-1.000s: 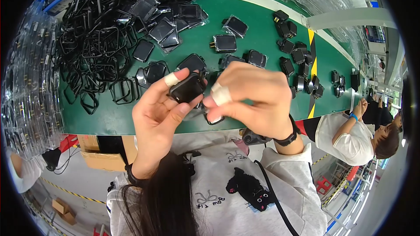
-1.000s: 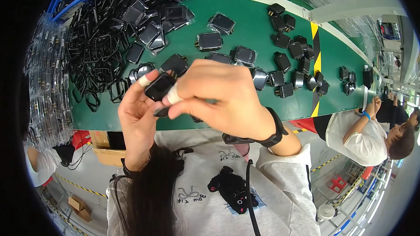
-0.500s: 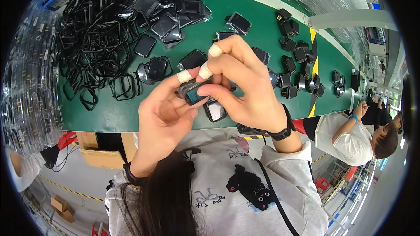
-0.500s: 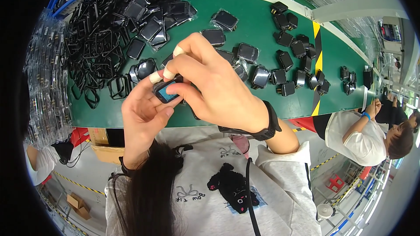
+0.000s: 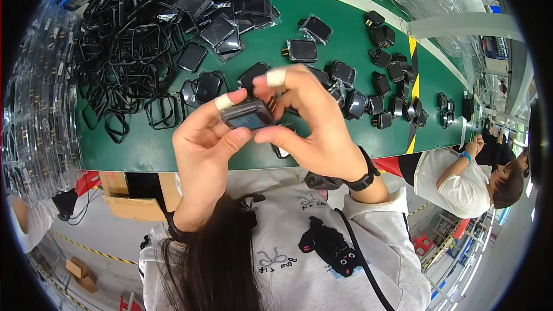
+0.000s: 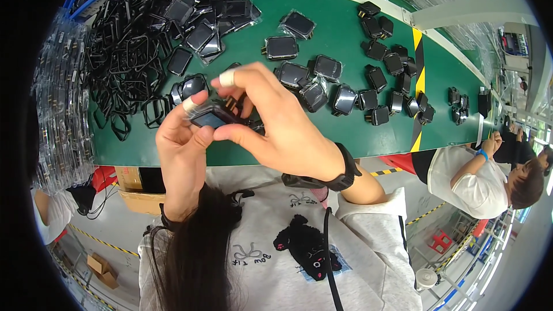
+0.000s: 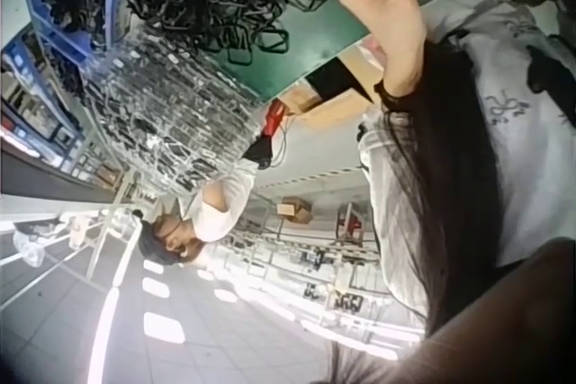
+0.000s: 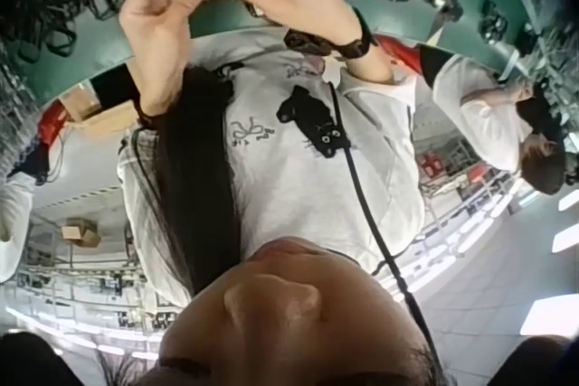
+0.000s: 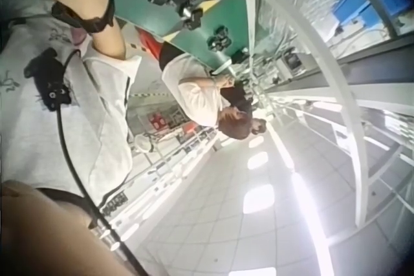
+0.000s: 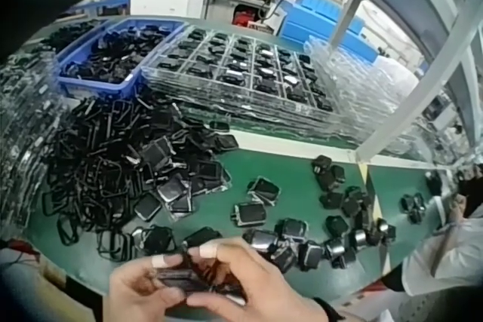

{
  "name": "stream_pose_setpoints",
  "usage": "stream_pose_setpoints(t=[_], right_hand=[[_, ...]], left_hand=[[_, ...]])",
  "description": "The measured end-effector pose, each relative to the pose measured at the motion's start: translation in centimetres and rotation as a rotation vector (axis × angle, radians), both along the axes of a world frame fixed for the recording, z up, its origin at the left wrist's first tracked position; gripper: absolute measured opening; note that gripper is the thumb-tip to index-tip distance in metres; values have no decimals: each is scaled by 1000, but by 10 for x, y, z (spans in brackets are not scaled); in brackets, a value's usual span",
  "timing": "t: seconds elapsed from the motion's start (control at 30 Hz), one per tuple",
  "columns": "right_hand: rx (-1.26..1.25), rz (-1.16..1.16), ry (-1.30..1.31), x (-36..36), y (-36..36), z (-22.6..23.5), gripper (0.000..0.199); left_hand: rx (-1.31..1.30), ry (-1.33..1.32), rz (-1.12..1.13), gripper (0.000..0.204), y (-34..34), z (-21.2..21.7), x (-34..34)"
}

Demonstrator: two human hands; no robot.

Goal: Assembling and inspecting electronic smartwatches at a manual assembly station on a production floor.

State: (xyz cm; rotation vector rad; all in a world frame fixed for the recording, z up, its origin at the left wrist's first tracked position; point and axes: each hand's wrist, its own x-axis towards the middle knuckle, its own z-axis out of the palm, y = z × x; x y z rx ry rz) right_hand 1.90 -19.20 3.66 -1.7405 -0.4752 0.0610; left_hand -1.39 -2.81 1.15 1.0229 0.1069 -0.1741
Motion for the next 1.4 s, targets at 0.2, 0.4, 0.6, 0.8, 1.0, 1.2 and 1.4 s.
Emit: stream_pose_setpoints(t=[0.2,0.4,0.6,0.8,1.0,1.2,1.4], right_hand=[[-77,-9,165,-6,-6,-7,25],[-146,11,14,-5,-4,-1,23],[-36,-29,-97,-8,-11,-5,20],[266,-72,12,-14,-1,-22,21],[-222,-124,-99,-18,-15,-2,27],[-226,-272,-324,-27,-16,-10,19],[-147,-421,-212,-34,-43,-19,19]], left_hand=[[46,-3,-30,37,-6,7,4],[248,-58,48,22,-2,0,-2],[265,-251,9,20,-7,7,6],[432,-388,55,20,-7,10,4],[676,-421,195,39,-22,13,8],[838,-674,167,41,-36,2,8],[864,-927,-2,43,-48,-9,13]])
